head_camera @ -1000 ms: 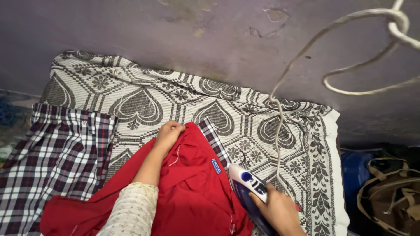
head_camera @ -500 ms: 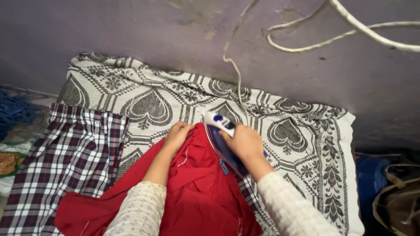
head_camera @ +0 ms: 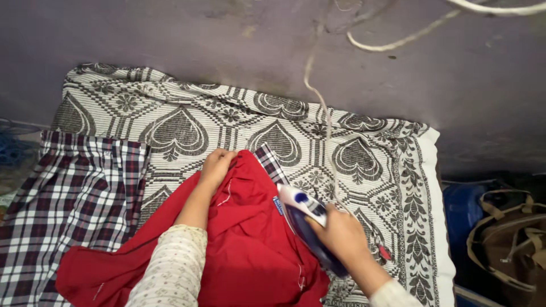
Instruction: The person irons a red polo shirt on a patterned cloth surface. They repeatedly smooth the fabric with their hands and move the iron over the collar, sleeves, and body of the shirt.
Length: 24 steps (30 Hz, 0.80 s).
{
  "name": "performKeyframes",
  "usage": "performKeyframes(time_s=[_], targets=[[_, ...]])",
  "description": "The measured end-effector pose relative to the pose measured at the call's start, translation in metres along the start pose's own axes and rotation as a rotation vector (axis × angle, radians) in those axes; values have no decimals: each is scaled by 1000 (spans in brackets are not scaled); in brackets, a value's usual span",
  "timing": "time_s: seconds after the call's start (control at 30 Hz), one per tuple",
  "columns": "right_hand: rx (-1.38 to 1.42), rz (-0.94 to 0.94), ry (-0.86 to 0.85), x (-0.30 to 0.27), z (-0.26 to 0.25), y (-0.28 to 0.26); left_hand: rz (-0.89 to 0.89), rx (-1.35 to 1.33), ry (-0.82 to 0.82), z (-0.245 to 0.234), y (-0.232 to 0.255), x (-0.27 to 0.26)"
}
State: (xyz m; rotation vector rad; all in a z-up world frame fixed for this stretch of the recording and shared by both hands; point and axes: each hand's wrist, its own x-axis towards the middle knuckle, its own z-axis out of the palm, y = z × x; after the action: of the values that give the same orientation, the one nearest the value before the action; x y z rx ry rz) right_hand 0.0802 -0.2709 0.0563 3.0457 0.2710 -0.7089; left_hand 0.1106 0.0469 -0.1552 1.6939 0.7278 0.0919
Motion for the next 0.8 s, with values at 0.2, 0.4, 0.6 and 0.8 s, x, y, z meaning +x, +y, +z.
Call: performKeyframes(time_s=[0.2, 0.4, 0.6, 0.8], targets=[[-56, 220, -64, -22, 11, 69, -38, -81, -41, -1, 4, -5], [-86, 209, 100, 28, -20, 108, -93, 165, -114, -6, 34, 1], [-118, -102, 737, 27, -13, 90, 133, 742, -159, 23, 92, -3], [436, -168, 424, -44, 77, 35, 277, 715, -359, 29, 99, -3]])
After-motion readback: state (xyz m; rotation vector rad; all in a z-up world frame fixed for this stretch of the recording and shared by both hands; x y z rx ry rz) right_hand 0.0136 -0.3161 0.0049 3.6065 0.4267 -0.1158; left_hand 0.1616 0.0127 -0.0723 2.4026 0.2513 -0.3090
